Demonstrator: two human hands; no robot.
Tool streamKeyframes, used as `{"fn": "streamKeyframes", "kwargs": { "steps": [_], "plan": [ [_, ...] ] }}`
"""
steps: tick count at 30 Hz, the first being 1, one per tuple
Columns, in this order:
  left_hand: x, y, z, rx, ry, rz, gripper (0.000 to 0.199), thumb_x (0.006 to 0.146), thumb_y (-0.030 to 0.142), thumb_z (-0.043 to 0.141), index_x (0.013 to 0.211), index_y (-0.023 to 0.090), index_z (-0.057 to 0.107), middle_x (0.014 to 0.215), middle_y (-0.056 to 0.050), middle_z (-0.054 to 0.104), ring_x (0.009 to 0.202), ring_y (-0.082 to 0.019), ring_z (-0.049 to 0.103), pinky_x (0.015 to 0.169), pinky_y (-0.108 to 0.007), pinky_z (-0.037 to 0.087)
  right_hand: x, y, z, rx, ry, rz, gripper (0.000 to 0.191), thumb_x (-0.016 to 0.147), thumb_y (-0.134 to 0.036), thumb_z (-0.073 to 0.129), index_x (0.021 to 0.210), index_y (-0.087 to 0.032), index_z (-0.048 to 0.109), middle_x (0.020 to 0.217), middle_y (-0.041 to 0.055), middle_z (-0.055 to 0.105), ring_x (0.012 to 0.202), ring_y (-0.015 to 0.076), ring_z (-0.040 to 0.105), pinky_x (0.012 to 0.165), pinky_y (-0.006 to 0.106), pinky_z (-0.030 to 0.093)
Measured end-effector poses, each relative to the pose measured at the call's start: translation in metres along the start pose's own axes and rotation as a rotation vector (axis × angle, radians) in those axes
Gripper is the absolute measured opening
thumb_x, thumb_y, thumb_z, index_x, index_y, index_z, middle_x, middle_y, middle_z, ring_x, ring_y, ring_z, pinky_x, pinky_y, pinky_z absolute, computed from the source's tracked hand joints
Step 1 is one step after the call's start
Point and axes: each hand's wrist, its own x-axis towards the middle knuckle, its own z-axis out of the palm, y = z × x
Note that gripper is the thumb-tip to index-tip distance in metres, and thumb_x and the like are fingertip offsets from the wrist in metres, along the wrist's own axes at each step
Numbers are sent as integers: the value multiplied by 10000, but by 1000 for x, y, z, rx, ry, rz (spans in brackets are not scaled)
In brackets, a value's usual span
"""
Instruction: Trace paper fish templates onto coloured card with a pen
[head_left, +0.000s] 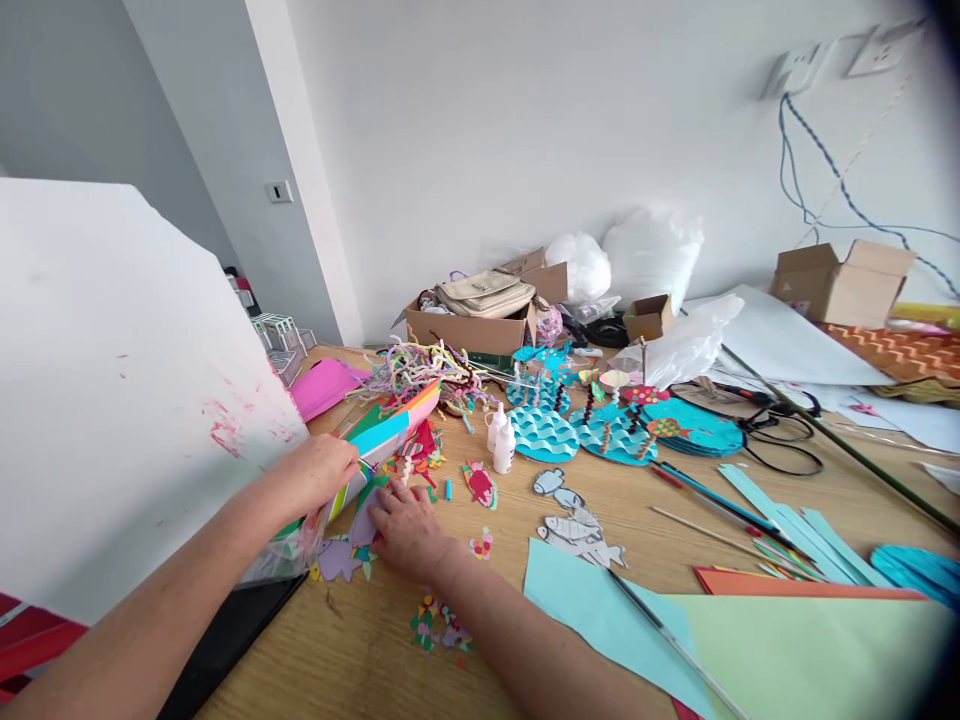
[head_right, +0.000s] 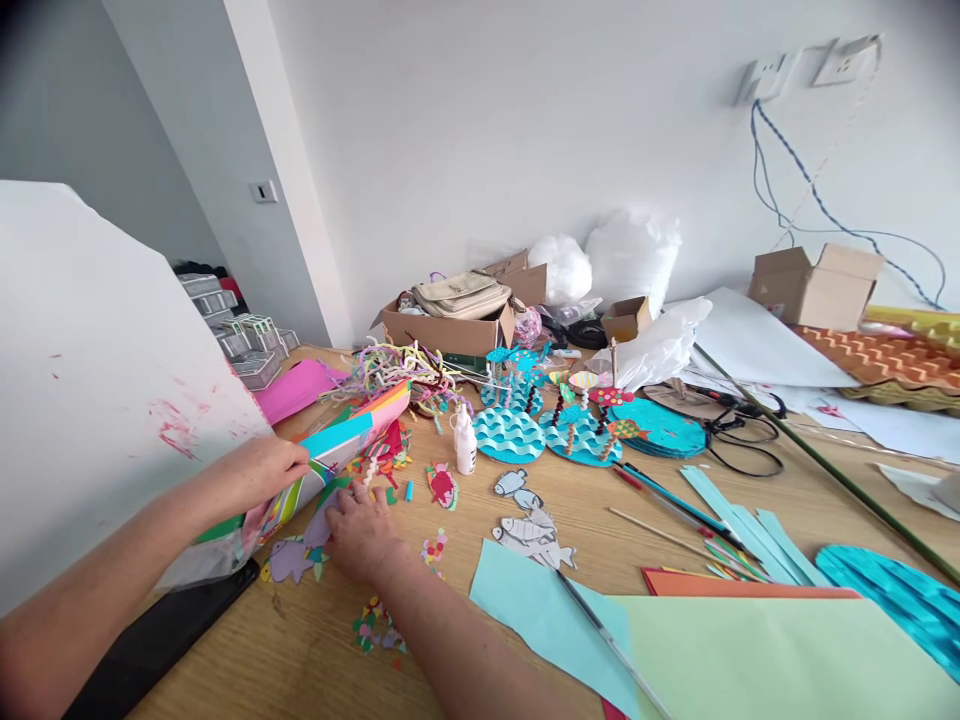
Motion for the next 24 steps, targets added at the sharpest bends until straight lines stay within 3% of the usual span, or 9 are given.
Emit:
{"fn": "streamKeyframes", "kwargs": {
  "steps": [7,11,18,21,24],
  "plan": [
    [0,-1,2,1,-14,-5,306,830,237,384,672,180,640,696,-89,682,670,-211,628,572,-262,389,-1,-3,3,-26,-3,-53,156,844,-244,500,932,-163,600,1013,67,616,1105,265,439,878,453,368],
    [-1,4,-2,-4,-22,-11,290,827,231,399,680,176,642,701,-89,685,675,-214,631,563,-262,383,-1,-3,0,-42,-8,-76,166,868,-161,439,921,-161,596,953,61,623,995,211,503,874,397,373],
    [-2,4,-2,-10,-27,-22,302,830,236,393,653,180,632,676,-70,684,656,-192,626,546,-246,366,-9,-17,-4,-28,-39,-45,284,806,-399,539,934,-160,623,989,92,602,988,246,509,889,447,381],
    [-1,2,0,-6,-24,-20,305,829,244,391,651,181,629,660,-68,679,654,-196,624,543,-250,361,-13,-28,-1,-1,-44,-107,310,813,-428,514,950,-171,620,1005,81,600,1004,246,498,894,457,381],
    [-1,2,0,-2,-17,-14,305,834,250,397,658,178,635,673,-71,680,657,-195,619,547,-255,357,-17,-36,1,13,28,-128,341,840,-438,461,1015,-173,585,1084,88,571,1064,262,461,881,474,388]
  ]
}}
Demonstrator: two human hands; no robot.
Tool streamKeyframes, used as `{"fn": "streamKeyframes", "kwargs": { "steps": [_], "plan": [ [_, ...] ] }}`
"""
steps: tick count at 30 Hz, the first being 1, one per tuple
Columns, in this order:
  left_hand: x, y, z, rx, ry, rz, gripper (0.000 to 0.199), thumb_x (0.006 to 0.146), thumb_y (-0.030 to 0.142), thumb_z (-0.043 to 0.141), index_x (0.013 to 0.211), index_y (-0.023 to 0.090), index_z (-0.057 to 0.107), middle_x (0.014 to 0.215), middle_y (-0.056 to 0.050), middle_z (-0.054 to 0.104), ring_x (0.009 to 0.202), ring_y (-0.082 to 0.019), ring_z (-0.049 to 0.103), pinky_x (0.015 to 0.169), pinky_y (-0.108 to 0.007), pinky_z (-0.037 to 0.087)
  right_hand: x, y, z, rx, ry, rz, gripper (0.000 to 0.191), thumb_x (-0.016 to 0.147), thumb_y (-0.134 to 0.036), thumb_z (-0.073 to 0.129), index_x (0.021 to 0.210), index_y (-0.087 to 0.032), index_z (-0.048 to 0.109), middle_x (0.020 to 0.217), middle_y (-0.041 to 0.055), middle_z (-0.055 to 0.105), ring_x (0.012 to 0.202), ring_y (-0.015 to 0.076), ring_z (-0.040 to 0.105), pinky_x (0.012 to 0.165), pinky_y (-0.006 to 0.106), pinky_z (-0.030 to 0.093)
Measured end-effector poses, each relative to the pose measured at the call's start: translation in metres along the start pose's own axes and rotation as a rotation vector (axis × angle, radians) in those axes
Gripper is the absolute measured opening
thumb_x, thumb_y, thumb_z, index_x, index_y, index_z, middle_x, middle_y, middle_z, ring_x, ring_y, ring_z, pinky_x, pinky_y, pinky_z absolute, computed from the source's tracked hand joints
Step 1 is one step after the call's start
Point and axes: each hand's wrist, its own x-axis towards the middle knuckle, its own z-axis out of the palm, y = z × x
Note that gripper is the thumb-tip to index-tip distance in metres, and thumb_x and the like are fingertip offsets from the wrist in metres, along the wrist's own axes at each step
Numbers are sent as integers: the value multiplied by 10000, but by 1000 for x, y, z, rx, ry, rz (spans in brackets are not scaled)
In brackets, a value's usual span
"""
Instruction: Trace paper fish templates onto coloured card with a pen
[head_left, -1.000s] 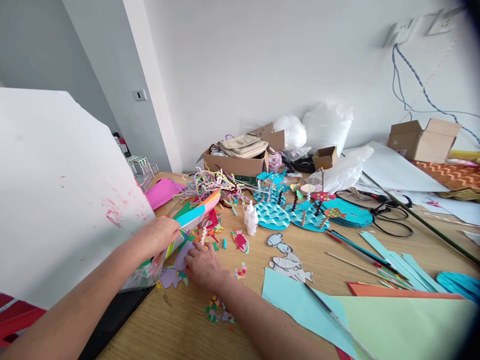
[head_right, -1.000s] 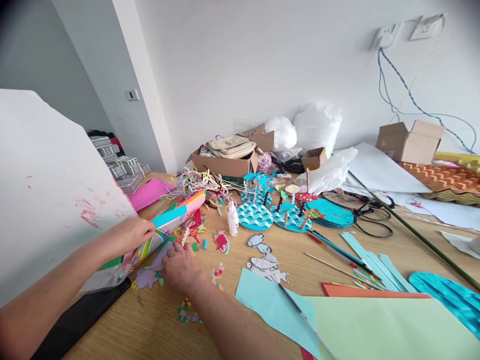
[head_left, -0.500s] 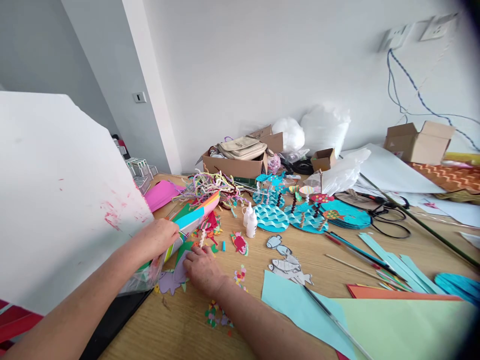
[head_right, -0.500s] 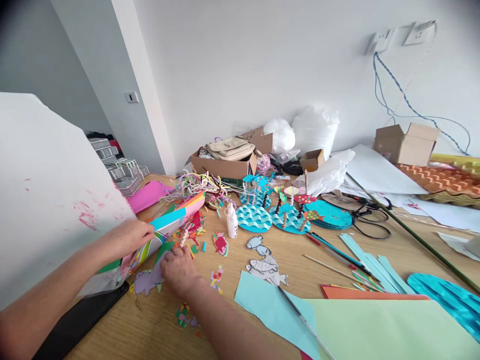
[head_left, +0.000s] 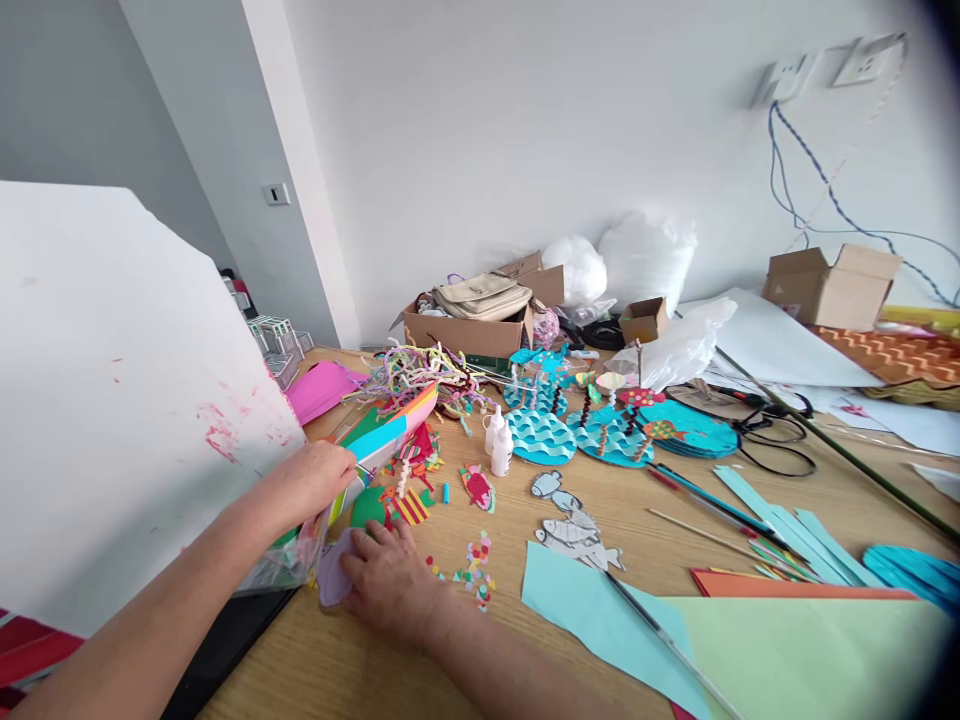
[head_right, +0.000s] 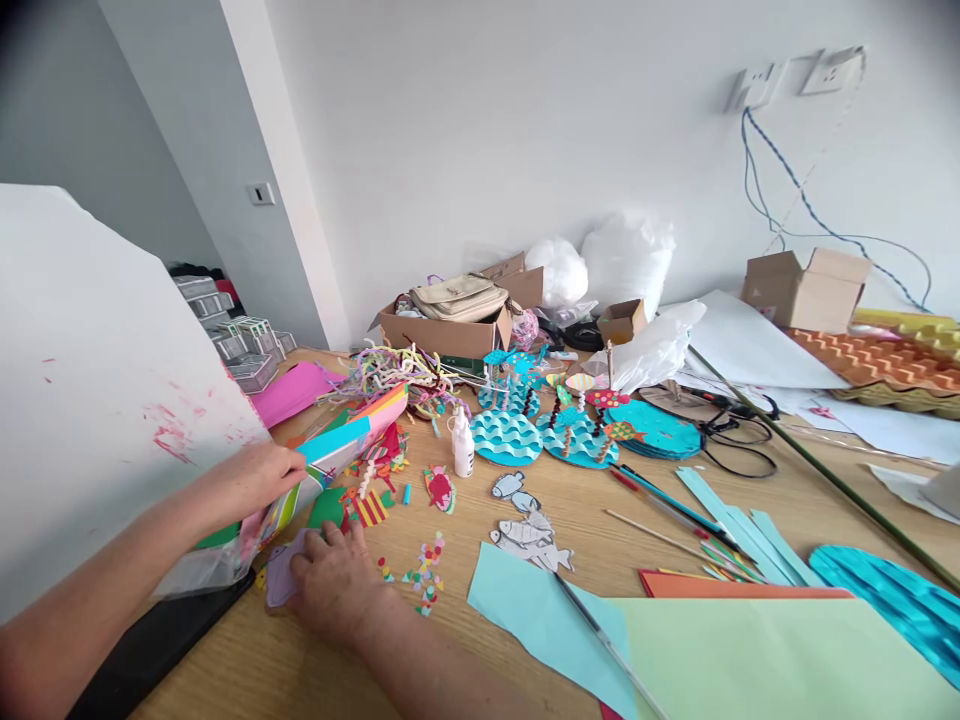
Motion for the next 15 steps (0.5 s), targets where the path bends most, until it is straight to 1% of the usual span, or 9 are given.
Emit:
{"fn": "streamKeyframes", "kwargs": {
  "steps": [2,5,8,10,11,15],
  "plan": [
    [-1,1,-1,6,9,2,298,838,240,405,667,175,640,679,-70,676,664,-192,613,556,-257,355,-2,-2,0,-4,36,-2,346,862,-438,418,1025,-175,572,1089,97,568,1076,260,455,875,473,391],
    [-3,3,-2,14,20,-8,282,837,220,421,673,169,644,656,-59,660,644,-184,598,557,-258,349,-4,1,-5,-6,-4,19,294,862,-400,423,961,-181,591,1000,88,606,1043,258,481,867,465,394],
    [-4,4,-2,10,17,-10,293,842,219,420,663,160,643,635,-52,647,623,-173,585,551,-257,343,-7,10,-13,0,-72,145,174,821,-281,491,906,-181,605,925,76,634,965,242,531,829,417,417],
    [-3,4,-1,3,18,-3,300,848,224,413,667,155,642,635,-48,642,628,-167,584,553,-253,342,-10,15,-21,-11,-90,234,148,800,-198,492,881,-164,611,903,94,641,910,241,557,783,397,432],
    [-3,4,0,0,19,0,294,846,225,418,667,154,640,635,-48,639,630,-166,585,554,-252,341,-13,16,-25,-15,-93,253,147,791,-178,492,872,-159,613,893,99,644,892,242,565,766,391,437],
    [-1,3,3,-24,12,13,292,840,226,413,667,163,639,642,-54,646,625,-171,592,543,-256,339,-26,6,-38,7,-137,200,140,775,-219,529,863,-159,619,870,83,658,842,235,588,732,368,462]
  ]
}}
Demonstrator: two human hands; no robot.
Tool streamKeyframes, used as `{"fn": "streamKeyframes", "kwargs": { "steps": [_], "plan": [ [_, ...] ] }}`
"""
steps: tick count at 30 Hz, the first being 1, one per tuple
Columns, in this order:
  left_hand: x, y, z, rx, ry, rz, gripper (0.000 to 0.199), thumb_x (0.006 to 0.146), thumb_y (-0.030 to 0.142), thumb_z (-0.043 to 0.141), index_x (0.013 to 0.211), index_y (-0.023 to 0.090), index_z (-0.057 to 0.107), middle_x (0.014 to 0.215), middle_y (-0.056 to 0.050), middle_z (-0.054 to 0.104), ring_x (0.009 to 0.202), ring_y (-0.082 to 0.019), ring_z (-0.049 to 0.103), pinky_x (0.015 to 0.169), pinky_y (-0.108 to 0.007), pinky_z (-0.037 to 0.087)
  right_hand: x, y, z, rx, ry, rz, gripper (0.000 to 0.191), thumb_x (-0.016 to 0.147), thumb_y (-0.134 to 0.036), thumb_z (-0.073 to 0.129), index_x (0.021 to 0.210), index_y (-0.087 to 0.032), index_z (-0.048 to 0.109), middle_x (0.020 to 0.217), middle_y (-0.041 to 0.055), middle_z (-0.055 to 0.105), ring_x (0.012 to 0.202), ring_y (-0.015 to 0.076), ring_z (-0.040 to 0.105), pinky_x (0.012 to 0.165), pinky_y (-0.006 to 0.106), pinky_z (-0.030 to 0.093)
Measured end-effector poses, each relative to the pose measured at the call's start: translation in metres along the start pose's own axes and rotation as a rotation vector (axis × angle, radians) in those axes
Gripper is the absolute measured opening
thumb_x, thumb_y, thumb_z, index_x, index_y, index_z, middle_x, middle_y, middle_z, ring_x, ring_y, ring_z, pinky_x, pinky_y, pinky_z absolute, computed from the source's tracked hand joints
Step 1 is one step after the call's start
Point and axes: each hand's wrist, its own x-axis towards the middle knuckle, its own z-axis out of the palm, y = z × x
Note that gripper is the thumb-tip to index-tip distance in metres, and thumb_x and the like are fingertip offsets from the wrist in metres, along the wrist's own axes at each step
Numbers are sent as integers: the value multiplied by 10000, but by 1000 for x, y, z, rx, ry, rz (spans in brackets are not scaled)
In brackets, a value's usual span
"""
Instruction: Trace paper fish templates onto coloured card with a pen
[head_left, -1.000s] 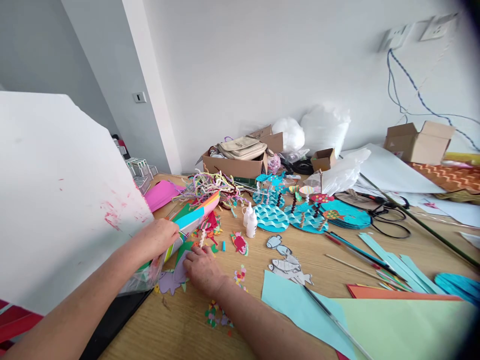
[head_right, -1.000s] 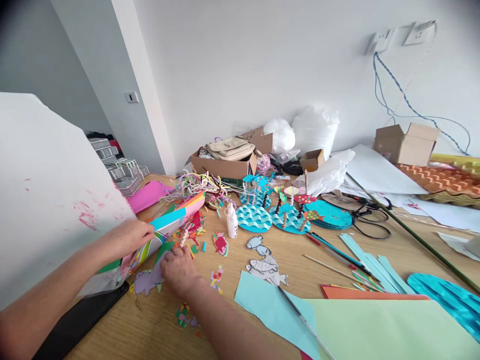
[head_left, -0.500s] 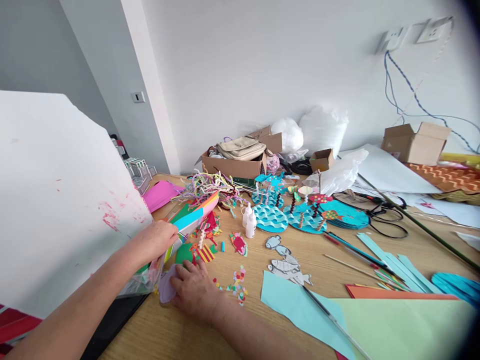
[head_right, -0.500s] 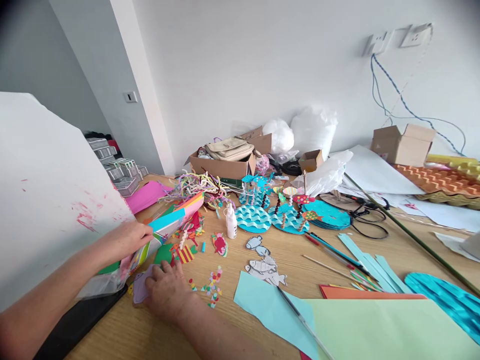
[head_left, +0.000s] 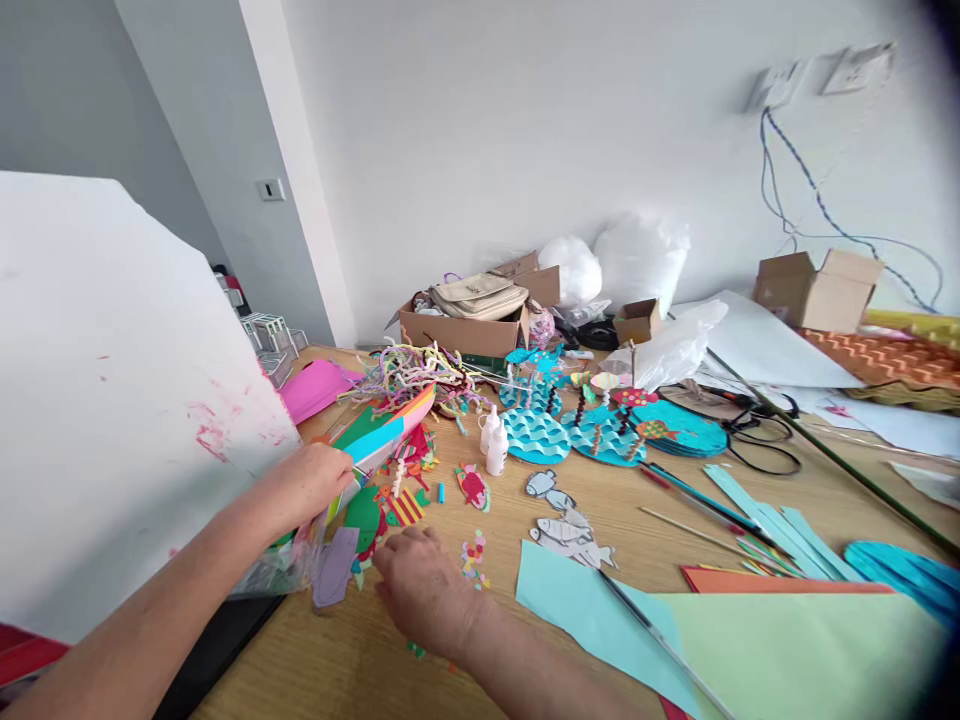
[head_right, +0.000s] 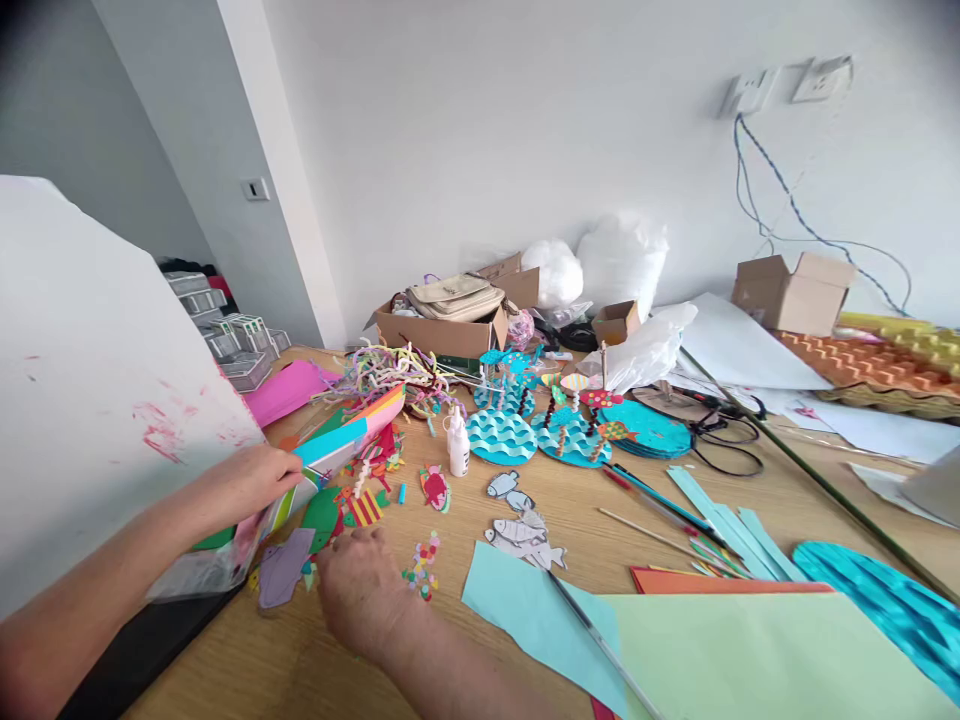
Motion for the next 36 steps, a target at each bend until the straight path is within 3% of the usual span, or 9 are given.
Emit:
{"fn": "streamKeyframes", "kwargs": {
  "steps": [3,6,12,18,23,28,36],
  "plan": [
    [0,-1,1,-19,-3,11,309,845,227,387,670,167,635,657,-70,658,626,-189,601,533,-266,336,-8,-6,-1,7,-69,-16,146,757,-211,551,867,-154,628,863,81,666,817,230,603,714,352,477],
    [-2,-2,-1,-25,-8,9,308,840,232,390,662,164,632,663,-85,664,640,-211,610,537,-273,338,-8,-1,1,-1,-100,66,167,731,-156,560,882,-143,630,869,92,665,808,228,614,681,320,487],
    [-4,2,-6,-27,-22,-8,311,832,228,387,676,163,649,703,-98,681,687,-225,624,569,-269,364,0,13,3,12,-100,155,203,708,-129,555,894,-172,623,915,69,662,831,202,624,640,263,488],
    [-4,5,-5,-29,-27,-15,314,823,234,384,708,161,668,707,-97,686,683,-221,622,585,-270,381,14,17,7,-24,-72,238,226,736,-89,500,914,-163,618,888,87,663,812,211,628,631,276,487],
    [-3,5,3,-26,-14,-14,324,830,253,380,695,168,662,719,-94,687,685,-215,622,590,-269,380,32,23,12,-70,20,98,239,782,-80,472,977,-151,591,997,94,629,947,223,563,732,299,469],
    [-2,4,7,-29,-7,7,333,841,271,368,715,174,661,716,-84,679,680,-213,619,585,-271,375,48,29,15,-106,38,-86,139,800,-104,499,871,-154,606,901,60,662,952,216,546,795,325,446],
    [-1,5,11,-41,6,22,336,829,257,360,691,181,657,709,-95,682,677,-230,610,584,-288,378,58,29,21,-144,91,-136,128,848,-137,478,852,-153,605,858,67,666,908,208,561,767,342,448]
  ]
}}
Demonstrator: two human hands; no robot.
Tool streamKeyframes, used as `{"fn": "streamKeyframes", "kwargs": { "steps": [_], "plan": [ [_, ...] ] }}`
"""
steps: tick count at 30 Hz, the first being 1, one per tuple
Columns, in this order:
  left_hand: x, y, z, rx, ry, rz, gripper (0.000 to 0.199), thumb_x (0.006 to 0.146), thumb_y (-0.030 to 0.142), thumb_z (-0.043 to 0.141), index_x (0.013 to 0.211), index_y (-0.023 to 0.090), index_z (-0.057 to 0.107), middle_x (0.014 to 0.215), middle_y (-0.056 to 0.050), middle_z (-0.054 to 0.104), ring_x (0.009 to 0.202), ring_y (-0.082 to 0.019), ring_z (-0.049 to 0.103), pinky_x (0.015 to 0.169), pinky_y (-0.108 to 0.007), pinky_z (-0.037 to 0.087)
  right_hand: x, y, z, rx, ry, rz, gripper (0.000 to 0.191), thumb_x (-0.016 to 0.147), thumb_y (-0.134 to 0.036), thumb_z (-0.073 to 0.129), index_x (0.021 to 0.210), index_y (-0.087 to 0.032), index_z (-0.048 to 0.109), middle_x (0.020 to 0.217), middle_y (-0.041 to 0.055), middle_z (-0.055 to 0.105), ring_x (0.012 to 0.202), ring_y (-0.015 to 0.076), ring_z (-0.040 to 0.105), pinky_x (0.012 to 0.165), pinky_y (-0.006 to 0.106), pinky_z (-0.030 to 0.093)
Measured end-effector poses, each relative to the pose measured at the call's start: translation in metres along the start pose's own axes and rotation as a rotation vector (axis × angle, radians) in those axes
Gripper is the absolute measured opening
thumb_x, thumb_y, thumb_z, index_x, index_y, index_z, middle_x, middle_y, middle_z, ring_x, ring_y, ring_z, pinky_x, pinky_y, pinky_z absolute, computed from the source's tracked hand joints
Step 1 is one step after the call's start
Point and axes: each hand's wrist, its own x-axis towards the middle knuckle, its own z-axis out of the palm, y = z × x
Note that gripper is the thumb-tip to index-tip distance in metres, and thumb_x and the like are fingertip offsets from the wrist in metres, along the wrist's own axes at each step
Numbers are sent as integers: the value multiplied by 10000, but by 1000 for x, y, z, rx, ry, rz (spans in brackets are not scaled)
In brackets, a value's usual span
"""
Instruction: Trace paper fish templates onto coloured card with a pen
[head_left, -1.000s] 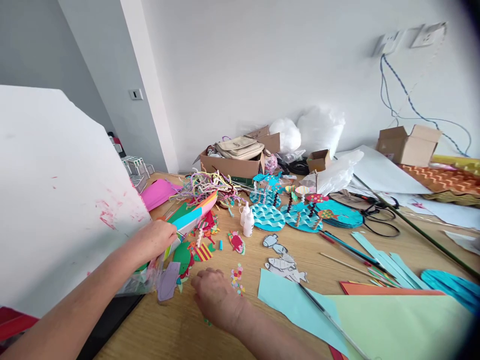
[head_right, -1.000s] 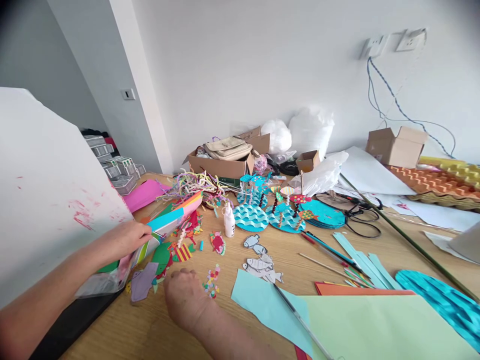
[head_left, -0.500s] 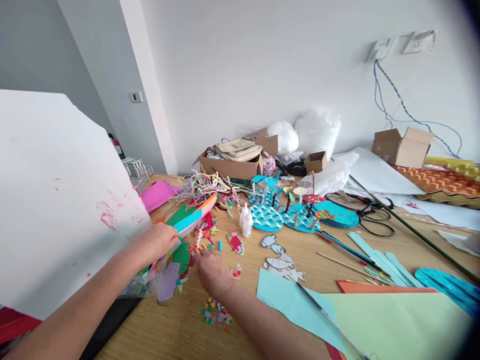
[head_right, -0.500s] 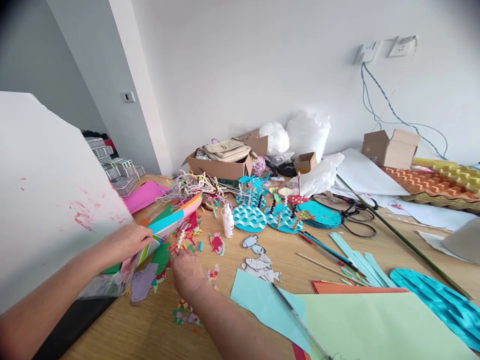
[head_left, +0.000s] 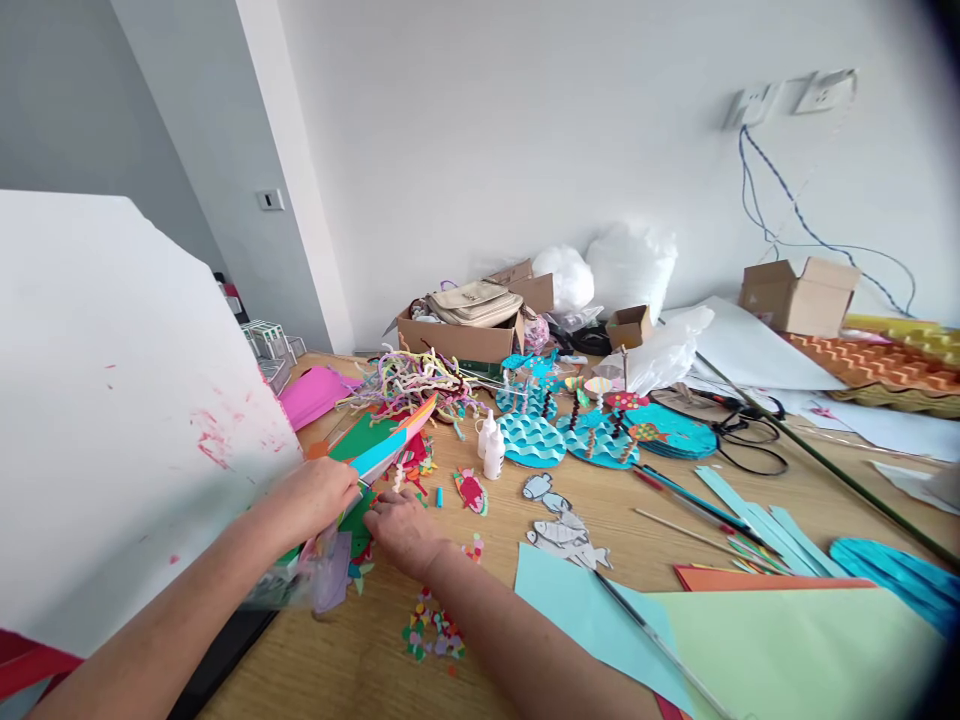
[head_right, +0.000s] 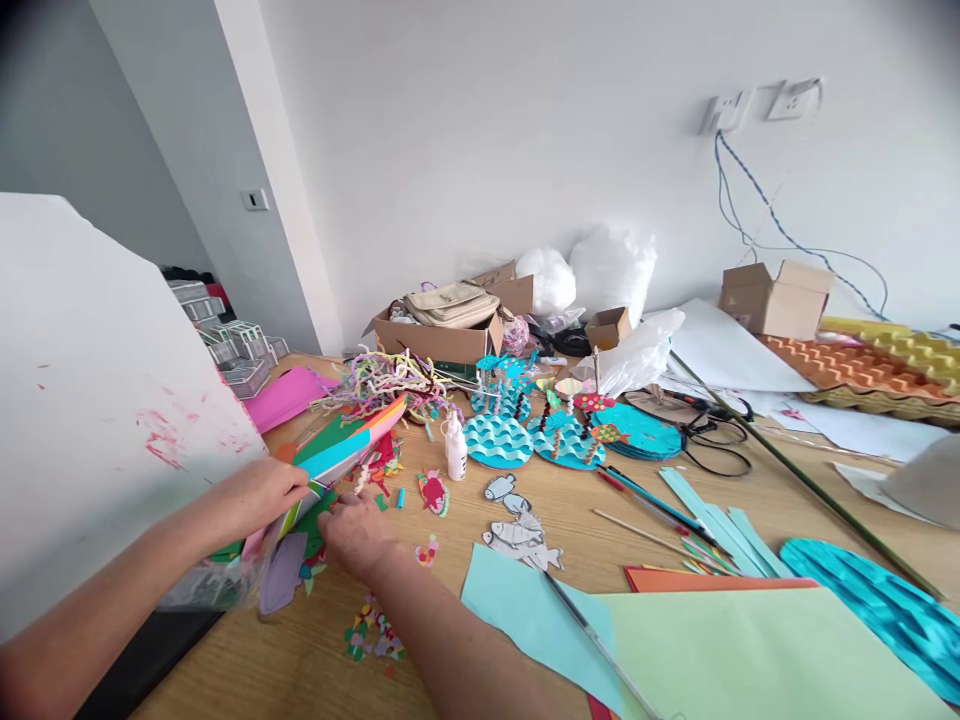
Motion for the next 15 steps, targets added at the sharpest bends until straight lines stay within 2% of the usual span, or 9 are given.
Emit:
{"fn": "streamKeyframes", "kwargs": {
  "steps": [4,8,11,15],
  "plan": [
    [0,-1,-1,-4,1,1,327,829,248,359,689,179,646,719,-95,681,681,-224,608,582,-284,373,-9,-14,-7,10,39,23,126,850,-204,486,879,-163,602,912,67,643,931,219,544,756,354,455],
    [-1,-3,-6,-7,-18,1,324,835,258,366,672,176,635,695,-99,680,668,-226,618,560,-279,357,-28,-39,-13,54,13,-62,257,822,-422,495,955,-226,596,920,45,625,839,218,562,712,386,474],
    [-3,-3,-10,-8,-31,1,342,841,255,356,648,177,626,680,-95,679,660,-225,622,552,-274,349,-35,-51,-9,68,-28,-90,344,823,-505,449,990,-243,595,1001,80,595,939,254,532,783,467,447],
    [-5,-2,-14,-8,-26,-2,337,843,254,356,645,177,618,693,-94,682,675,-225,626,556,-268,346,-31,-51,4,74,-24,-46,393,823,-525,435,990,-210,599,1032,99,577,1015,268,487,889,517,376]
  ]
}}
